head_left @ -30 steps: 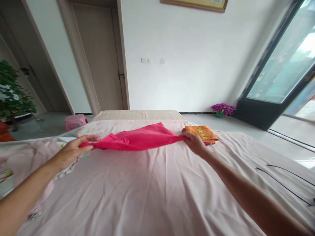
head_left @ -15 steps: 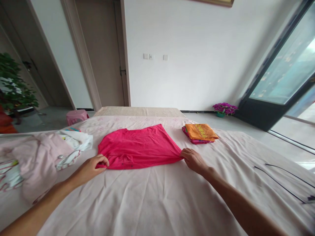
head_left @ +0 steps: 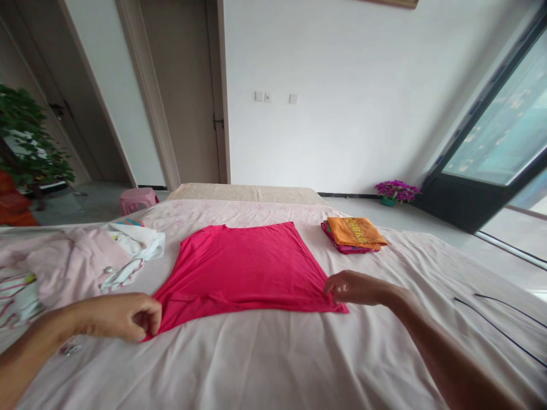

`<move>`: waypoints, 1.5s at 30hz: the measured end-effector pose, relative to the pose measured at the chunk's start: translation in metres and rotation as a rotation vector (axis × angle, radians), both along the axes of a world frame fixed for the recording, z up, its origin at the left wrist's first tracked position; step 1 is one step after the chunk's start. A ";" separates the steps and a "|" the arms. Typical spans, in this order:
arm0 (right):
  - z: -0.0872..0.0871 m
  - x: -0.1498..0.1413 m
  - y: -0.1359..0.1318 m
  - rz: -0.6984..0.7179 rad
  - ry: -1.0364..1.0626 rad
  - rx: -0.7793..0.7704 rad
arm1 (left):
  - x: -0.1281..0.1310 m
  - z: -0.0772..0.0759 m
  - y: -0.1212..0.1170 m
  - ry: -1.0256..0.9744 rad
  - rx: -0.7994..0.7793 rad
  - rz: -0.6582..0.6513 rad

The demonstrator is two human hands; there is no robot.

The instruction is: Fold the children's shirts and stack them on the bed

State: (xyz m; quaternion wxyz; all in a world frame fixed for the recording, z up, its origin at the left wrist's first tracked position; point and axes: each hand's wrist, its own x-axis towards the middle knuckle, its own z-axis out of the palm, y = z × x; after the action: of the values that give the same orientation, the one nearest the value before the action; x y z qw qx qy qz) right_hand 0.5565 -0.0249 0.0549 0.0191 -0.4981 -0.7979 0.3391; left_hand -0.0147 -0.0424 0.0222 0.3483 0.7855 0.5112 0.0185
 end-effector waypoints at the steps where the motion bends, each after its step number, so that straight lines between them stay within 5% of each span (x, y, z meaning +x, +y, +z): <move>1: 0.006 -0.007 0.007 -0.003 0.059 -0.044 | 0.006 0.008 0.009 -0.028 -0.130 -0.037; 3: 0.010 -0.032 0.024 -0.014 0.160 0.052 | 0.028 0.020 0.031 -0.131 -0.104 0.015; 6: -0.010 -0.096 0.048 -0.037 0.129 0.400 | 0.084 0.018 0.069 -0.254 0.302 0.152; 10: -0.062 -0.181 0.069 0.023 0.025 0.571 | 0.153 -0.024 0.103 -0.048 0.571 0.178; 13: -0.093 -0.202 0.080 -0.010 -0.067 0.579 | 0.167 -0.059 0.111 0.033 0.572 0.202; 17: -0.108 -0.174 0.096 -0.063 -0.174 0.621 | 0.140 -0.081 0.114 0.198 0.607 0.201; 27: -0.101 -0.072 0.112 -0.371 -0.414 0.490 | 0.063 -0.095 0.125 0.364 0.707 0.366; 33: -0.103 -0.066 0.111 -0.438 -0.456 0.497 | 0.046 -0.088 0.135 0.144 0.744 0.549; 39: -0.106 -0.066 0.113 -0.458 -0.435 0.540 | 0.030 -0.071 0.158 0.197 0.780 0.837; 45: -0.107 -0.062 0.115 -0.455 -0.394 0.591 | 0.048 -0.064 0.164 0.206 0.731 0.752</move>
State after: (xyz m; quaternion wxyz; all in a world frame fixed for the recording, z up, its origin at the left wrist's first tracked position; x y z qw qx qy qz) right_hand 0.4949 0.0904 -0.0521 0.0826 -0.6898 -0.7190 -0.0192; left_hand 0.0331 0.1218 -0.0414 -0.0308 0.6158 0.7493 0.2417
